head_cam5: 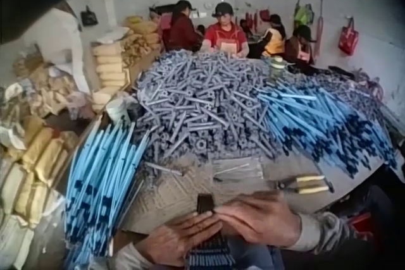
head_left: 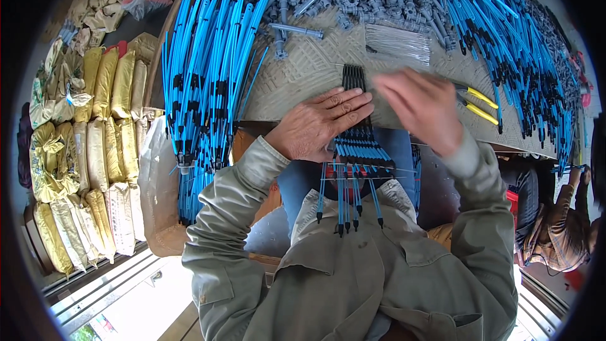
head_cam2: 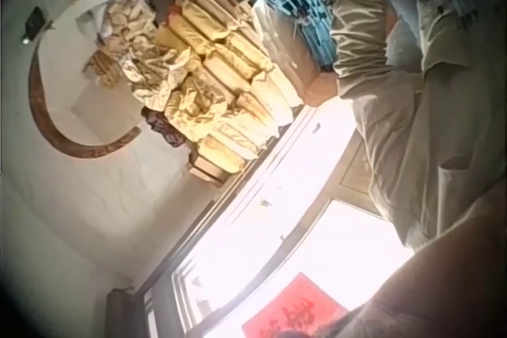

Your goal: The person assembles blue rods into black hub components using pliers to secure them, creating assembled frames.

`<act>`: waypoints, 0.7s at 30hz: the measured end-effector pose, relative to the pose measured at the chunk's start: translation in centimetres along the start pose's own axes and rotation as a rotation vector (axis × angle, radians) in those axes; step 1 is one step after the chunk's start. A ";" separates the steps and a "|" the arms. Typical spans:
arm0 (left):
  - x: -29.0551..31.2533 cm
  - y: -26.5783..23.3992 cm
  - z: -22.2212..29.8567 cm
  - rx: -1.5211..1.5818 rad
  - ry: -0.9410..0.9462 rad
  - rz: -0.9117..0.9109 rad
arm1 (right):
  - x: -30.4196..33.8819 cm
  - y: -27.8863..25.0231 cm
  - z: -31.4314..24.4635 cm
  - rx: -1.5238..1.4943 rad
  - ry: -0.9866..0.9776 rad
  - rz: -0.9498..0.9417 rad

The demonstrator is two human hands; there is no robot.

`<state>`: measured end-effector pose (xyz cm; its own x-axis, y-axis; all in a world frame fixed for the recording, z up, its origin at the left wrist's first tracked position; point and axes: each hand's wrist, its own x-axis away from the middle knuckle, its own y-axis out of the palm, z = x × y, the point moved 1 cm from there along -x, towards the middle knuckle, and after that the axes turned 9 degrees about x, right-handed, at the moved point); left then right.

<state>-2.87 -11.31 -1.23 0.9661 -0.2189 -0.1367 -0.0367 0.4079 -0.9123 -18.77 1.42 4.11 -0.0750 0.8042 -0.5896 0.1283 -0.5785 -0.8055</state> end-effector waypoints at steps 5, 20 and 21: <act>2.3 0.0 0.4 0.114 0.033 0.193 | -0.3 -8.0 -8.2 -0.249 -0.343 -0.144; 1.6 4.0 0.1 0.136 0.047 0.373 | 2.0 -3.0 -10.1 0.283 -0.217 -0.131; 1.5 3.7 0.3 0.147 0.033 0.363 | 2.0 -3.1 -10.2 0.301 -0.222 -0.121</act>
<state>-1.47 -9.89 -4.73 0.8880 -0.0647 -0.4553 -0.3355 0.5860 -0.7376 -9.20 6.21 6.10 -0.2880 0.8391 -0.4614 -0.1878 -0.5220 -0.8320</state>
